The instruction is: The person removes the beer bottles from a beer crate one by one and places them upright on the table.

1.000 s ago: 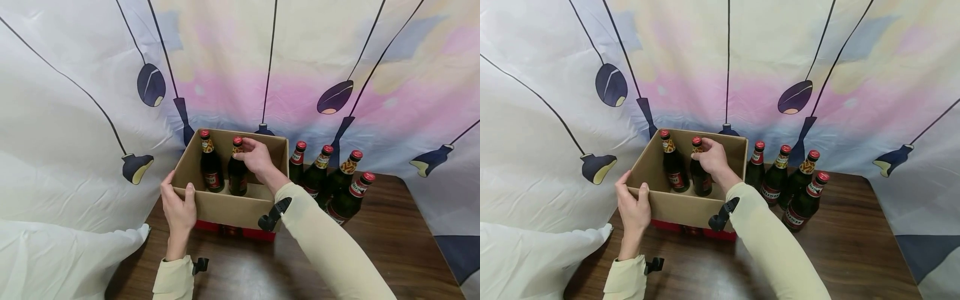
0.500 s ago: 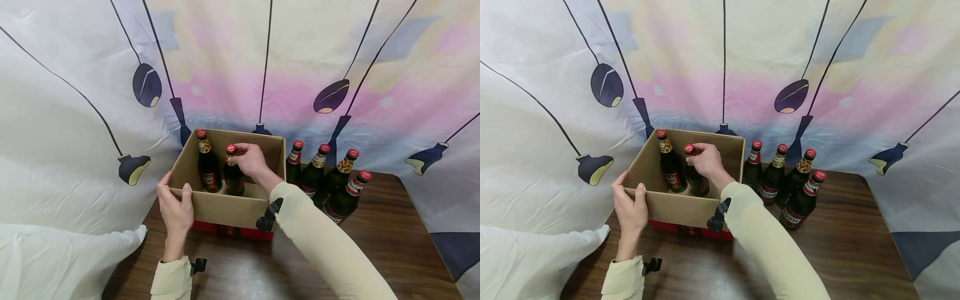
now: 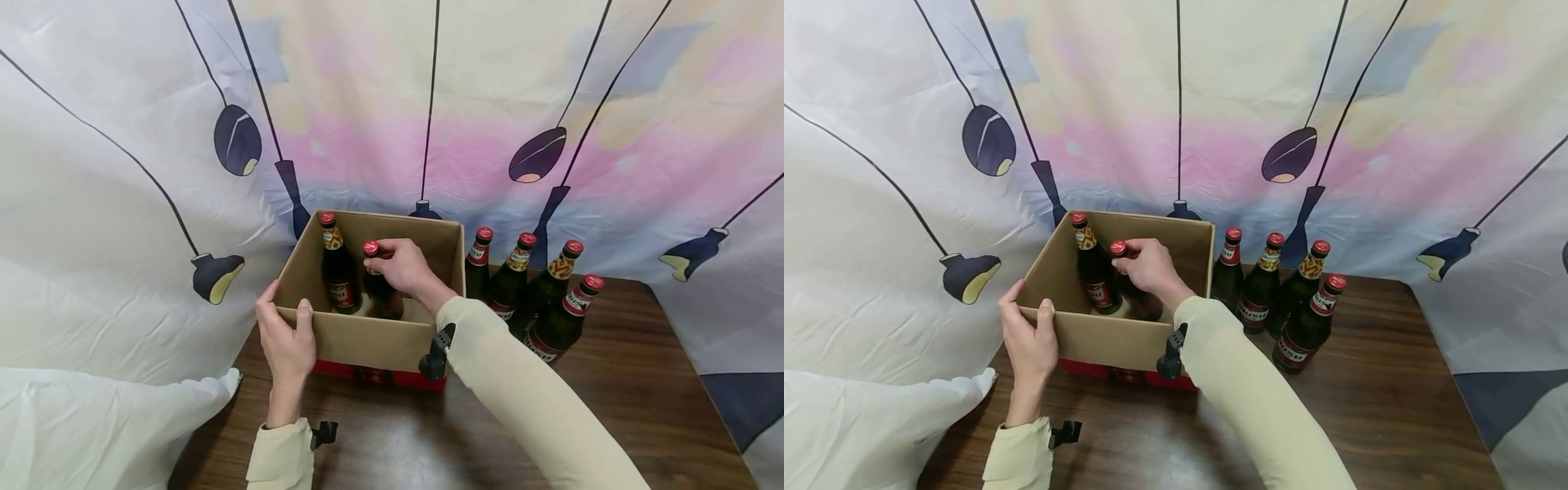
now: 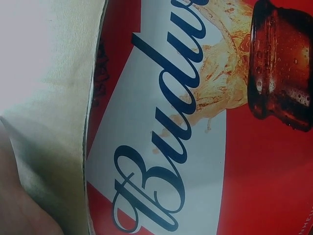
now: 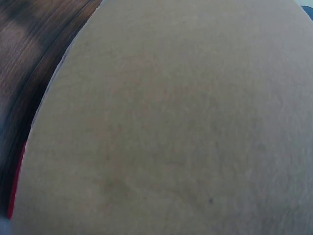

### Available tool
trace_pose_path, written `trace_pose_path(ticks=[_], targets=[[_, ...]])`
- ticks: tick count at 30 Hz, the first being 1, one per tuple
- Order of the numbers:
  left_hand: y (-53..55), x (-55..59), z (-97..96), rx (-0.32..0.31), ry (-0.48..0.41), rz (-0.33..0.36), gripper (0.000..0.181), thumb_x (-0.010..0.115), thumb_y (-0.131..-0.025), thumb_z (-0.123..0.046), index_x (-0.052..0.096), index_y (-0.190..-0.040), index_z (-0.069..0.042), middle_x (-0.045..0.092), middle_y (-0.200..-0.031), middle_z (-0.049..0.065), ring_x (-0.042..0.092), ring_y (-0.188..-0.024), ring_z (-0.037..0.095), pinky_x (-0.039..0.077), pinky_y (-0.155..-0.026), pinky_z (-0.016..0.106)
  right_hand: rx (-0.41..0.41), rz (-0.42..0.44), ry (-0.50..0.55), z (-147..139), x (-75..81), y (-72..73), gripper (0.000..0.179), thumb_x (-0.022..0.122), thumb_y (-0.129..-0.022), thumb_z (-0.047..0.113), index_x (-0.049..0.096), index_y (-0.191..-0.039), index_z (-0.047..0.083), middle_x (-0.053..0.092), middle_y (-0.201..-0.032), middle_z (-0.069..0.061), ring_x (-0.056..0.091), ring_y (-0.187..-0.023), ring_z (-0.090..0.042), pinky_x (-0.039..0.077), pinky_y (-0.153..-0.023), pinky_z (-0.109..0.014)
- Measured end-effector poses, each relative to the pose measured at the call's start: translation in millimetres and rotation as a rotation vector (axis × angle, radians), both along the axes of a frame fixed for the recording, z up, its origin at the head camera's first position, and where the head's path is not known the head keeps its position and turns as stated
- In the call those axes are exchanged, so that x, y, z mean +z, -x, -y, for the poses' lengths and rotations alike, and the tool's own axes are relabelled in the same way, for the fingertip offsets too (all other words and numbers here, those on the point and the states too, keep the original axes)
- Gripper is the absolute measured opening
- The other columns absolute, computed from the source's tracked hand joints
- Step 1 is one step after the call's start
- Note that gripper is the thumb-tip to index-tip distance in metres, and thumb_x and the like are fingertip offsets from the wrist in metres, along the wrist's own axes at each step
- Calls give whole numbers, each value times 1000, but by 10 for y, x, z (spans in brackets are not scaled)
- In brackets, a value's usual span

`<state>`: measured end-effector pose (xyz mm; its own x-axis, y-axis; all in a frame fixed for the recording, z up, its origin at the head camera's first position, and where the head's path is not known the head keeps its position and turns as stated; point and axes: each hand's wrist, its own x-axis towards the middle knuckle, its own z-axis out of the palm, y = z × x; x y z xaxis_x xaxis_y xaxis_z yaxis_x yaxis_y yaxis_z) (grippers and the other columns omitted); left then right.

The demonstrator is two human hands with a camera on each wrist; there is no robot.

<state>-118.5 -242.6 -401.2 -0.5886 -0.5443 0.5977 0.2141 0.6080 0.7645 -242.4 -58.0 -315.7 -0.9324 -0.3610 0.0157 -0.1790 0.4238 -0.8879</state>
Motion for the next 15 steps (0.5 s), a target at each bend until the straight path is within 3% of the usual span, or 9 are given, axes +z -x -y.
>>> trace_pose_path(ticks=[8,15], targets=[[0,1,20,4,-12,1,59,62,-96,-24,48,-150,-3,54,-148,24,54,-132,42,39,-107,58,-157,14,48,-13,-2,34,41,81,-93,29,76,-133,19,78,-124,-7,70,-114,-26,56,-98,-43],[21,-6,2,-4,-5,-7,60,61,-95,-24,48,-150,-3,54,-146,25,54,-131,42,40,-107,58,-235,97,329,-63,40,4,44,83,-92,22,75,-134,14,76,-130,-10,71,-117,-27,56,-103,-44]])
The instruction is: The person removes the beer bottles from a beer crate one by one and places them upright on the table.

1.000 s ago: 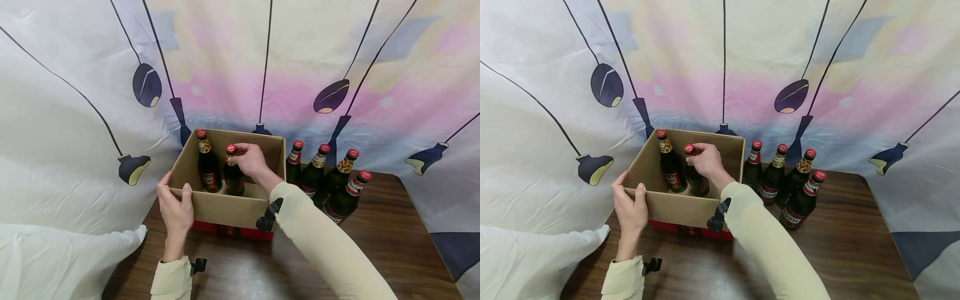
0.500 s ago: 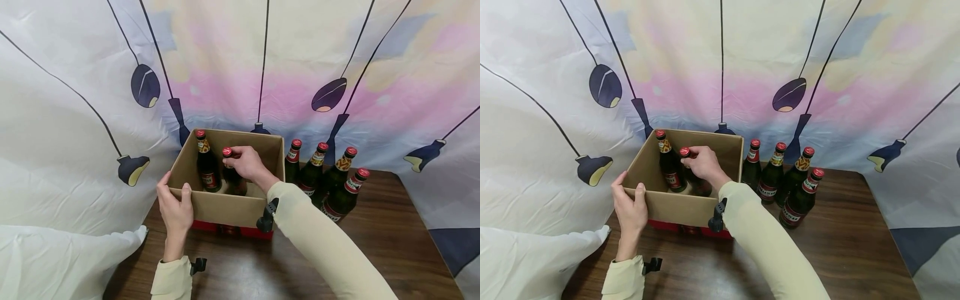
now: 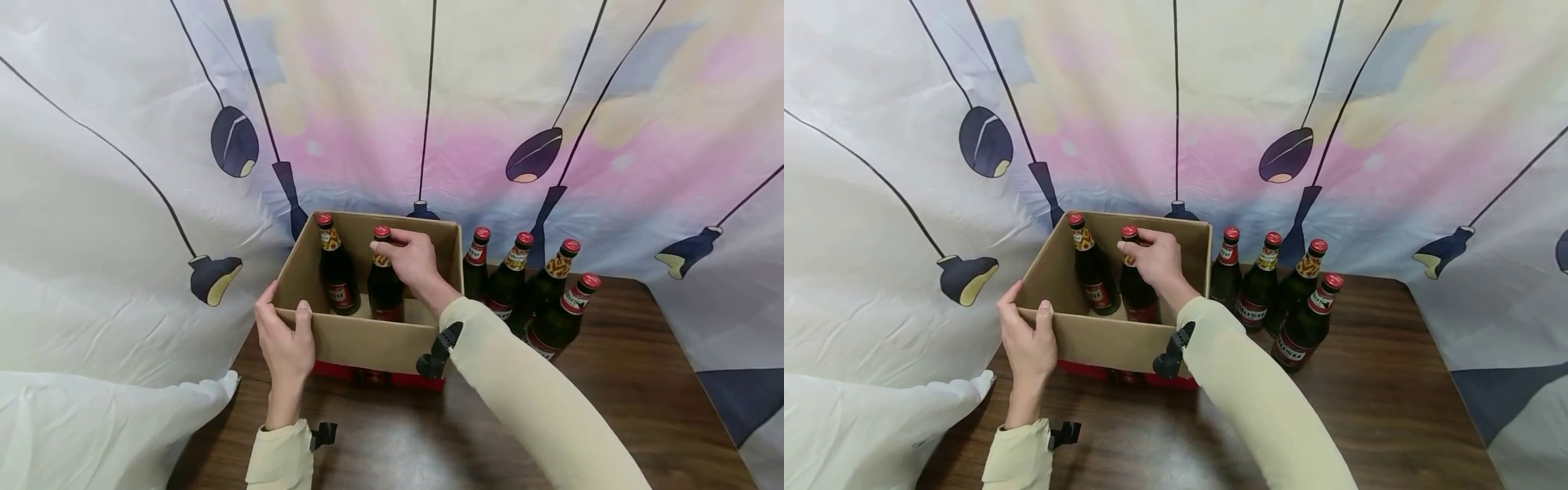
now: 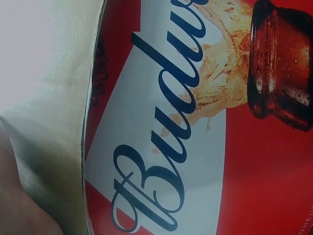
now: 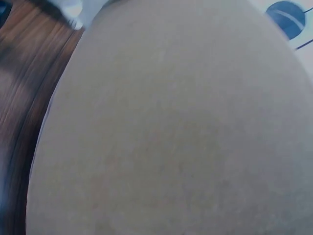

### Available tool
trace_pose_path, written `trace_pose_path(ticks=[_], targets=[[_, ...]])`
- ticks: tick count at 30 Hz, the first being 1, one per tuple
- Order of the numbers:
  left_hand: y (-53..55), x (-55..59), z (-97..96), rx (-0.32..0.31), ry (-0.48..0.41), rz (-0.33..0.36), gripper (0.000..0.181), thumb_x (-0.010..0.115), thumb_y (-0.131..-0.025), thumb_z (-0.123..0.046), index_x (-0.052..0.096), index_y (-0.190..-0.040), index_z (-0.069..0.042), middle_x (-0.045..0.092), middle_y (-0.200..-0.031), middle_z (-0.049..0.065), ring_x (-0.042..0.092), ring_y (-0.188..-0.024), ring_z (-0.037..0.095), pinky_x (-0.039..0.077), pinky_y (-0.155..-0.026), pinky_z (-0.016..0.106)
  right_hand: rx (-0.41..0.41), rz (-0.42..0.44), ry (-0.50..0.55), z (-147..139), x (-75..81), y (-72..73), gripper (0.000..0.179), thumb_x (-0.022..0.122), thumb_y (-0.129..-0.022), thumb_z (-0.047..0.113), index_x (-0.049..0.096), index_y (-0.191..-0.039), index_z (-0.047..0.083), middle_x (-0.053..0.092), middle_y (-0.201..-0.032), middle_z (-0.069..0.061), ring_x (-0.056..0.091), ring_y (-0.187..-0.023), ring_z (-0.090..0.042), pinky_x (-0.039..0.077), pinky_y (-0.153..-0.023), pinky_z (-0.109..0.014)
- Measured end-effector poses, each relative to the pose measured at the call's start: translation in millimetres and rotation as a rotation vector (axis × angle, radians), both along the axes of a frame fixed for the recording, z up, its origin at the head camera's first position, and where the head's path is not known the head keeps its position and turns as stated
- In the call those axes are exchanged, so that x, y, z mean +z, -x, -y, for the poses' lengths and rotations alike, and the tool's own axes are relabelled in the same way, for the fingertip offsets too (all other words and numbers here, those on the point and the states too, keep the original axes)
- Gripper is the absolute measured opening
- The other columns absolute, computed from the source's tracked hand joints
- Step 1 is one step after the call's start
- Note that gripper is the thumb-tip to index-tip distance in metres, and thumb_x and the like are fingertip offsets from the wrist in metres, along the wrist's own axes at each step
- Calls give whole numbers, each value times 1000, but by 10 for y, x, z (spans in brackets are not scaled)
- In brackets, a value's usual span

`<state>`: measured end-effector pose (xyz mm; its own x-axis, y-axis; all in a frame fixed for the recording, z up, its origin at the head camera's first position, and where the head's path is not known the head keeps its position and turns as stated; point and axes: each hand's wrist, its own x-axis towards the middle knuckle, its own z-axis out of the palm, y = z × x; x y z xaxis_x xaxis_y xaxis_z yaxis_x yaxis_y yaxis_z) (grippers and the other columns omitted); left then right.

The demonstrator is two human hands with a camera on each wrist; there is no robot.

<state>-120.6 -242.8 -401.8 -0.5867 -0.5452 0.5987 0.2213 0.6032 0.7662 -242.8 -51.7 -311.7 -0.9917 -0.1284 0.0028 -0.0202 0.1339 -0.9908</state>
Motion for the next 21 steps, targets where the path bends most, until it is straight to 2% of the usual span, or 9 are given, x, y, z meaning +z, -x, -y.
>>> trace_pose_path(ticks=[5,13,21], targets=[[14,-3,-20,-2,11,-8,60,61,-95,-24,48,-150,-3,55,-144,25,54,-130,42,40,-106,58,-9,-57,132,-53,58,-56,39,83,-91,18,77,-129,11,77,-125,-12,71,-112,-25,57,-101,-44],[-5,-15,-31,-3,24,-21,59,60,-95,-23,48,-148,-1,55,-144,26,54,-130,43,40,-106,59,-15,-144,150,-170,151,-172,38,83,-91,19,78,-128,12,78,-120,-11,70,-107,-20,57,-97,-38],[-26,-15,2,17,17,-20,59,60,-95,-24,49,-149,-3,56,-143,26,55,-128,43,41,-104,59,-43,-182,167,-287,368,-294,35,85,-89,20,80,-124,12,80,-114,-13,71,-103,-19,58,-86,-30]])
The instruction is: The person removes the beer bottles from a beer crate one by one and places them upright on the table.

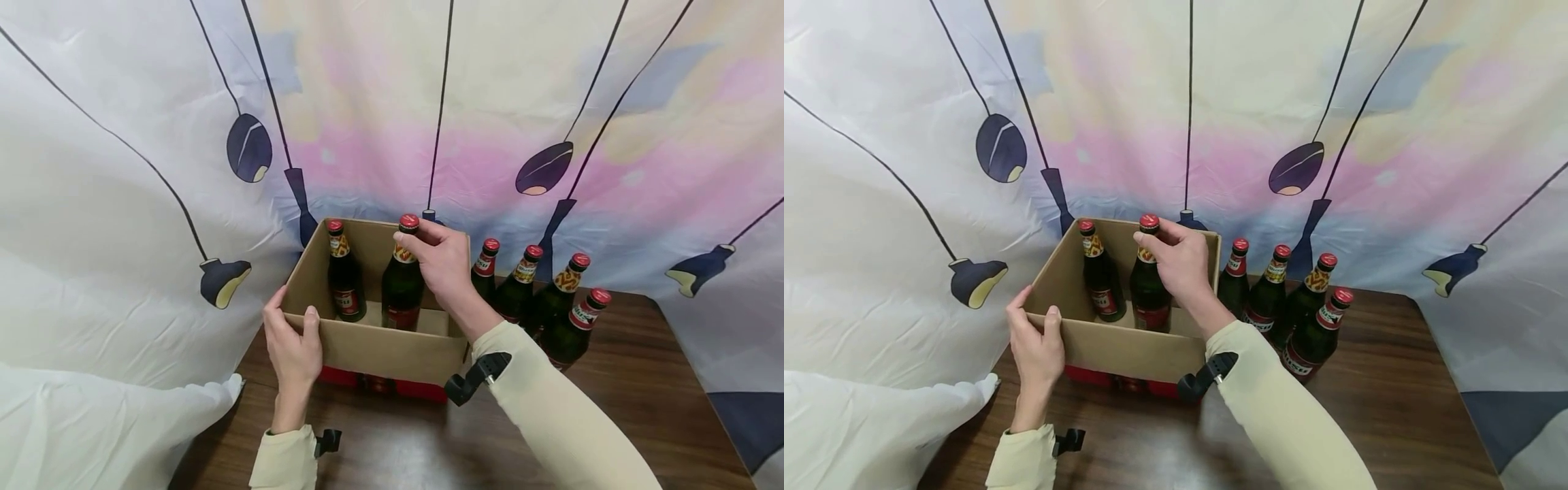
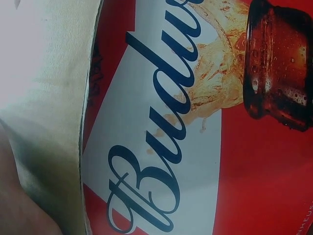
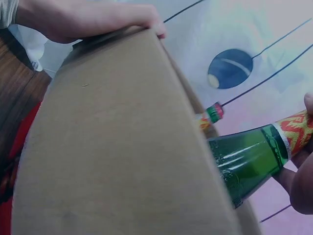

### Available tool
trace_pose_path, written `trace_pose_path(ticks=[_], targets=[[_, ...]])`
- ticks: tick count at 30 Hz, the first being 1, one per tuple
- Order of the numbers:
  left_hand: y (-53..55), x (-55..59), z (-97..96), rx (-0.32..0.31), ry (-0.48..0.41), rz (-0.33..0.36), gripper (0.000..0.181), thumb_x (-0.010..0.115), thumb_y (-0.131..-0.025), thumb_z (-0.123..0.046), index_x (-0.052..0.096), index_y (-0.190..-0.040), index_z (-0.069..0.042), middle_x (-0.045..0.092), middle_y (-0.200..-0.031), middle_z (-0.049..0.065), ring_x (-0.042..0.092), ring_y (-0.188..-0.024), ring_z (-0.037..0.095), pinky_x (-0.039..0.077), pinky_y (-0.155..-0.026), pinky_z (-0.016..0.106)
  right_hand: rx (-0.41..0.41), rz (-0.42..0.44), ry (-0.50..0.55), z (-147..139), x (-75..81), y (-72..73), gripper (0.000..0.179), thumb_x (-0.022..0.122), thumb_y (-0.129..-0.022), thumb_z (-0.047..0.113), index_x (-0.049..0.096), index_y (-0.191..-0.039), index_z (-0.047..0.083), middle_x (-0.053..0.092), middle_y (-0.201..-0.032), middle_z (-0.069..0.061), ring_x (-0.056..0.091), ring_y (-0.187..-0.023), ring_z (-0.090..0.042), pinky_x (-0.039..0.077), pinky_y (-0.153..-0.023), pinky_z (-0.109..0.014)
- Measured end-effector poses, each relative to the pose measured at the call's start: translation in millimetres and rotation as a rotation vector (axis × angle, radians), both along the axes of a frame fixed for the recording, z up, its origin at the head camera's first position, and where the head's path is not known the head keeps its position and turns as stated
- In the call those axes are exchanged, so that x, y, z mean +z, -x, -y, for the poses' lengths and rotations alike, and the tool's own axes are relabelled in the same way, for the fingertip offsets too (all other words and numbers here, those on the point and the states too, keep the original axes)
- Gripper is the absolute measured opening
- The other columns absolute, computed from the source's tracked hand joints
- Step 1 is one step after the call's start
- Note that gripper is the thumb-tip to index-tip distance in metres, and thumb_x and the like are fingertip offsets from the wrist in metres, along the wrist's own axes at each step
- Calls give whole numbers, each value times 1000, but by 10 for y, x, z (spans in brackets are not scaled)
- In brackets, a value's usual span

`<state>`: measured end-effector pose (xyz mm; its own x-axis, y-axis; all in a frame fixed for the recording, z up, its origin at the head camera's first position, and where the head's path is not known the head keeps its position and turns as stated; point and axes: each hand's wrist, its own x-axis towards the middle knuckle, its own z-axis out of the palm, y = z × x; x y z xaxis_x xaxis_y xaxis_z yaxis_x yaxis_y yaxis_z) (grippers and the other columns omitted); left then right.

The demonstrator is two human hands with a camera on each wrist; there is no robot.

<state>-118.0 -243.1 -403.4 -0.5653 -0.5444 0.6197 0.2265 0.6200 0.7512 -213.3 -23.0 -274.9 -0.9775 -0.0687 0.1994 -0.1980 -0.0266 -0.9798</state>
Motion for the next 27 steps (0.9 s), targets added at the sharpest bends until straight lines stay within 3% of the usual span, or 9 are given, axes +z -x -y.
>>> trace_pose_path(ticks=[10,17,22,27], targets=[[-6,-3,-3,3,-1,1,59,61,-95,-24,49,-149,-3,56,-142,26,55,-126,43,41,-103,59,3,-54,-16,-317,293,-135,38,84,-90,20,79,-127,11,79,-118,-13,70,-103,-15,58,-84,-26],[7,0,-10,4,10,-2,59,60,-95,-24,49,-148,-1,56,-142,27,55,-126,44,41,-103,59,20,-143,5,-532,584,-190,36,83,-91,17,79,-126,9,81,-108,-4,73,-96,-15,60,-84,-27],[23,14,-13,9,4,-12,59,61,-95,-24,49,-148,-1,56,-143,27,55,-128,44,40,-105,58,34,-208,-13,-642,806,-240,37,81,-93,17,77,-129,9,81,-112,-6,75,-101,-15,59,-89,-30],[13,-10,-19,10,-9,8,59,61,-95,-23,49,-149,-2,55,-144,26,54,-129,44,40,-106,58,30,-218,-20,-710,950,-315,37,82,-92,18,78,-128,10,81,-114,-7,75,-105,-15,58,-93,-31]])
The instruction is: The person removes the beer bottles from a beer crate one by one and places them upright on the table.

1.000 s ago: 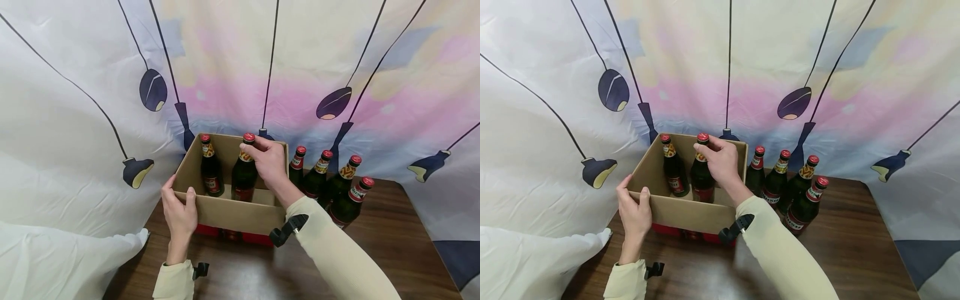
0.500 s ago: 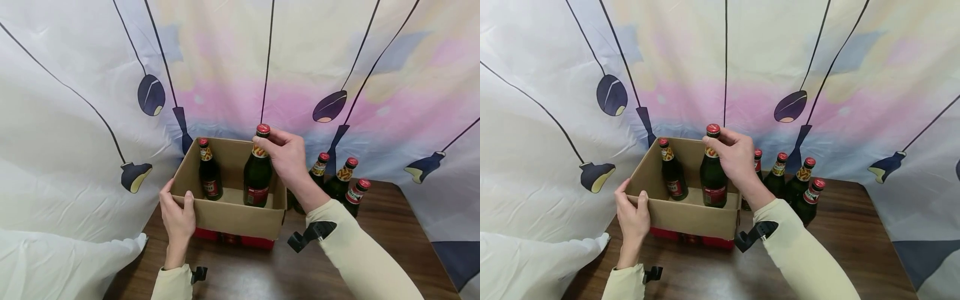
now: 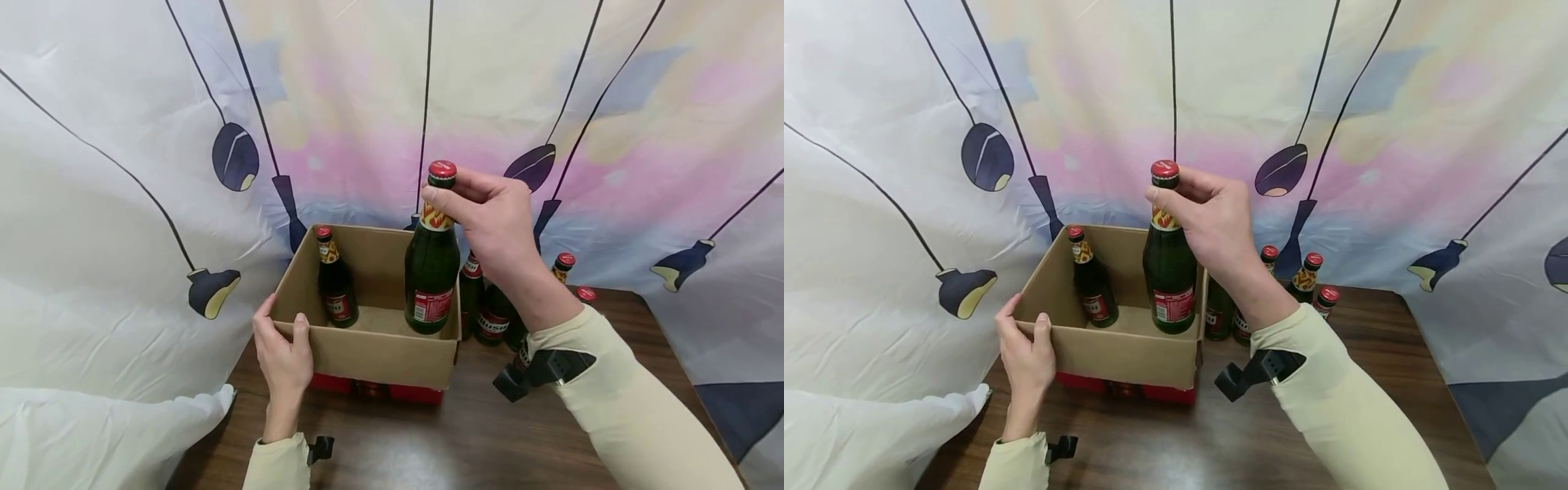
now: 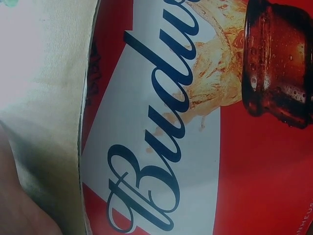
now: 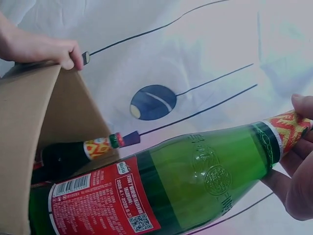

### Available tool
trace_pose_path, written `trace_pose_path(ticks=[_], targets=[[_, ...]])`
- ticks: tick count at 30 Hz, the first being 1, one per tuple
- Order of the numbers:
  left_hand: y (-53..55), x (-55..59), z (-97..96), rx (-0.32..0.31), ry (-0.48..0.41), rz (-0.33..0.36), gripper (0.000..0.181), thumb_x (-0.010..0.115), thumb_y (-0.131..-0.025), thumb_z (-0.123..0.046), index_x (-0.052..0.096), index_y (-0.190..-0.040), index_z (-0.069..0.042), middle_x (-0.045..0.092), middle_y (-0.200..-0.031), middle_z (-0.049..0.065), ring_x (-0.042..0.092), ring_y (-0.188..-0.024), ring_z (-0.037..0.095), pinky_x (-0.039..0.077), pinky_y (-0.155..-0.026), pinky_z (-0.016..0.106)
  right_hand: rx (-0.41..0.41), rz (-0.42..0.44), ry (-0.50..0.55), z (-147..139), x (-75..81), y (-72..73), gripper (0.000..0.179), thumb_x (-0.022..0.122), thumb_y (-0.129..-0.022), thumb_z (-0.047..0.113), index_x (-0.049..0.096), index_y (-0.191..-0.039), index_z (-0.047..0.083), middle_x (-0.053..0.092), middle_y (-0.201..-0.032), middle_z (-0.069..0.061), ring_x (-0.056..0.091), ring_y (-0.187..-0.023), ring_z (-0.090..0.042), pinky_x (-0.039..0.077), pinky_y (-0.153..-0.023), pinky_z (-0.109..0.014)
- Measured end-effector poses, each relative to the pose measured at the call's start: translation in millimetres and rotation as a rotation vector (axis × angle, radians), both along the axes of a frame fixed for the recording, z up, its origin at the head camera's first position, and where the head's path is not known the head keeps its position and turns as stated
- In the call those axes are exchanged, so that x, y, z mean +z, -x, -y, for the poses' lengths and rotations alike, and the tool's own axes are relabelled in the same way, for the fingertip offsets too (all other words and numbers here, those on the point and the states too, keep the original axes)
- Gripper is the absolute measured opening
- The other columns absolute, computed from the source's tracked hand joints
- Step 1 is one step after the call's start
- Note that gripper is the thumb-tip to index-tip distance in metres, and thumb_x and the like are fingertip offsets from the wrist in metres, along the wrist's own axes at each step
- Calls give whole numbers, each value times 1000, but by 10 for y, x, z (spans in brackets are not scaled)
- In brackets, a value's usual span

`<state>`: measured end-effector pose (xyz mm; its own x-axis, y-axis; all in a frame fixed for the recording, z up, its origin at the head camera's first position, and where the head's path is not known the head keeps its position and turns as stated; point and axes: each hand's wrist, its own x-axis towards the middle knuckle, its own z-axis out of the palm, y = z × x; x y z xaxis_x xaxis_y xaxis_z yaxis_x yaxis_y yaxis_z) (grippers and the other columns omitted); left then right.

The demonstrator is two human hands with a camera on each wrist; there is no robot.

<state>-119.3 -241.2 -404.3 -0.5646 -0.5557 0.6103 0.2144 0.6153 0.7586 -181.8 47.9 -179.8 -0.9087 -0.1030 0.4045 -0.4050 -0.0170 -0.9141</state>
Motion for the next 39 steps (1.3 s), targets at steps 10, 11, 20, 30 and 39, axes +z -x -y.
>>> trace_pose_path(ticks=[10,11,20,30,39], targets=[[-12,-40,-2,-10,-5,17,59,61,-95,-23,48,-149,-3,54,-145,27,54,-128,45,40,-105,60,61,-43,105,-161,269,-130,32,81,-91,12,79,-122,3,82,-99,0,77,-94,-17,61,-85,-30],[-11,-38,-4,-11,-4,15,59,61,-95,-23,48,-149,-2,54,-145,27,54,-128,45,40,-105,60,67,-54,123,-193,295,-133,30,81,-91,11,79,-120,2,82,-98,-1,77,-92,-17,62,-84,-30],[15,-15,-10,-13,3,-3,60,61,-95,-24,49,-149,-2,55,-144,28,54,-128,46,40,-105,60,105,-101,210,-545,479,-146,20,79,-91,5,81,-110,-1,80,-101,-13,77,-90,-22,63,-80,-28],[42,30,-1,0,-4,-10,61,61,-94,-25,48,-149,-3,55,-146,27,54,-132,45,39,-107,60,-19,8,197,-929,432,-108,30,89,-81,3,82,-109,-3,75,-116,-12,75,-90,-24,63,-72,-29],[16,24,12,4,-6,11,61,61,-95,-26,48,-149,-2,54,-146,27,54,-133,45,39,-107,61,-114,174,-14,-1155,-153,-158,35,86,-88,18,81,-121,11,83,-99,7,76,-100,-8,58,-83,-19]])
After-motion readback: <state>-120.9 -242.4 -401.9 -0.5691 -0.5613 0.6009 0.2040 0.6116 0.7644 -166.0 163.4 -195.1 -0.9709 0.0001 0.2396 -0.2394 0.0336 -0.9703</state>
